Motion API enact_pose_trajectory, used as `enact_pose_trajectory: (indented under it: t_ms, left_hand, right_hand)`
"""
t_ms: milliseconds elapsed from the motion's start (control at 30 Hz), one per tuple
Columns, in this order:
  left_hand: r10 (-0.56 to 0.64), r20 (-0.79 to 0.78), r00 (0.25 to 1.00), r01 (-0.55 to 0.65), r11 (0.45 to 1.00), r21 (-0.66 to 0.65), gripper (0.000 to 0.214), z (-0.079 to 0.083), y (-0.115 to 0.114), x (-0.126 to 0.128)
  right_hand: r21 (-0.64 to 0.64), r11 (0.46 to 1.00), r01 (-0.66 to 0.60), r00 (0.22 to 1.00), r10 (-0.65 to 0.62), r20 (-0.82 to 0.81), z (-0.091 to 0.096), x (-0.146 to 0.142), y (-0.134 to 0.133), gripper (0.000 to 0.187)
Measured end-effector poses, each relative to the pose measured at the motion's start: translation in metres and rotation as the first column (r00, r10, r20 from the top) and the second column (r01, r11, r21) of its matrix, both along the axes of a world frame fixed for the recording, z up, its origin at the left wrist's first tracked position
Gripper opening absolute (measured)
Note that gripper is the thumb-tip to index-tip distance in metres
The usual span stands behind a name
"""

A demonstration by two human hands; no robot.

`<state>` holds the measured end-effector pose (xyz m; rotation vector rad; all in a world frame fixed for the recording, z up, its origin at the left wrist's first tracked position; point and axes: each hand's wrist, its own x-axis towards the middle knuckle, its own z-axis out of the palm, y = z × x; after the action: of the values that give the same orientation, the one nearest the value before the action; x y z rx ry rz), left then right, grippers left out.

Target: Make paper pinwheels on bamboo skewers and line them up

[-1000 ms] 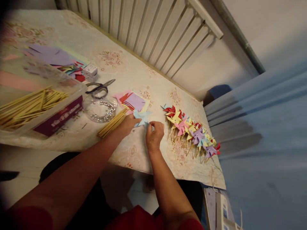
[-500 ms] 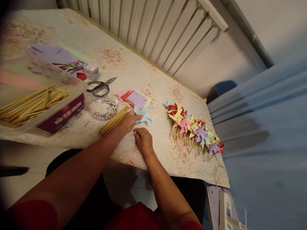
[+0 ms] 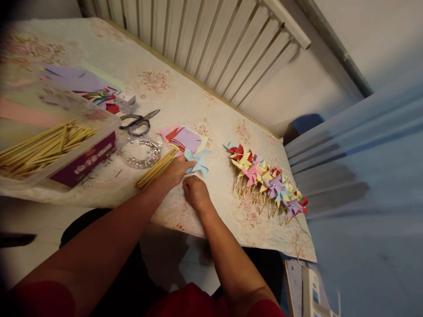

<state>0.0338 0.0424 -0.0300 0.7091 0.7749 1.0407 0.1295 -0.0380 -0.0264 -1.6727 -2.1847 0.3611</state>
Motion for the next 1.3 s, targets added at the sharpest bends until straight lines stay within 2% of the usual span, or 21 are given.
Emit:
enact_pose_trajectory:
  t_ms: [333,600,733,867,1000,1100,1200,1300]
  left_hand:
    - [-0.040,0.051,0.998,0.038,0.998,0.039,0.031,-0.005,0.002,0.002]
    - [-0.038,0.027,0.999,0.037,0.998,0.049,0.033,0.004,-0.002,-0.002]
    - [-0.054,0.019,0.998,0.053,0.997,0.061,0.032,0.008,-0.003,-0.004]
    - [-0.052,0.015,0.999,0.051,0.997,0.056,0.028,0.009,-0.003,-0.004]
    - [-0.056,0.044,0.997,0.052,0.996,0.071,0.027,0.007,-0.002,-0.003]
    - [-0.060,0.051,0.997,0.056,0.995,0.077,0.029,0.004,-0.002,-0.002]
    - [-0.071,0.057,0.996,0.066,0.994,0.088,0.033,0.006,-0.003,-0.003]
    - [-0.089,0.062,0.994,0.083,0.993,0.090,0.034,0.013,-0.005,-0.005]
  right_hand:
    - [-0.055,0.997,-0.049,0.999,0.049,-0.013,0.005,-0.005,0.002,0.021]
    - [-0.027,0.999,0.027,0.967,-0.020,0.256,0.003,-0.012,-0.003,0.019]
    - [-0.007,0.998,0.066,0.958,-0.061,0.280,0.001,-0.014,-0.006,0.015]
    - [0.014,0.994,0.107,0.977,-0.108,0.184,0.001,-0.014,-0.011,0.012]
    - [0.015,0.985,0.170,0.984,-0.169,-0.051,0.006,-0.010,-0.022,0.014]
    - [0.008,0.970,0.245,0.946,-0.237,-0.221,0.017,-0.001,-0.028,0.013]
    - [0.085,0.937,0.337,0.894,-0.290,-0.342,0.032,0.010,-0.025,0.007]
    - [0.213,0.898,0.385,0.880,-0.288,-0.378,0.045,0.019,-0.013,0.009]
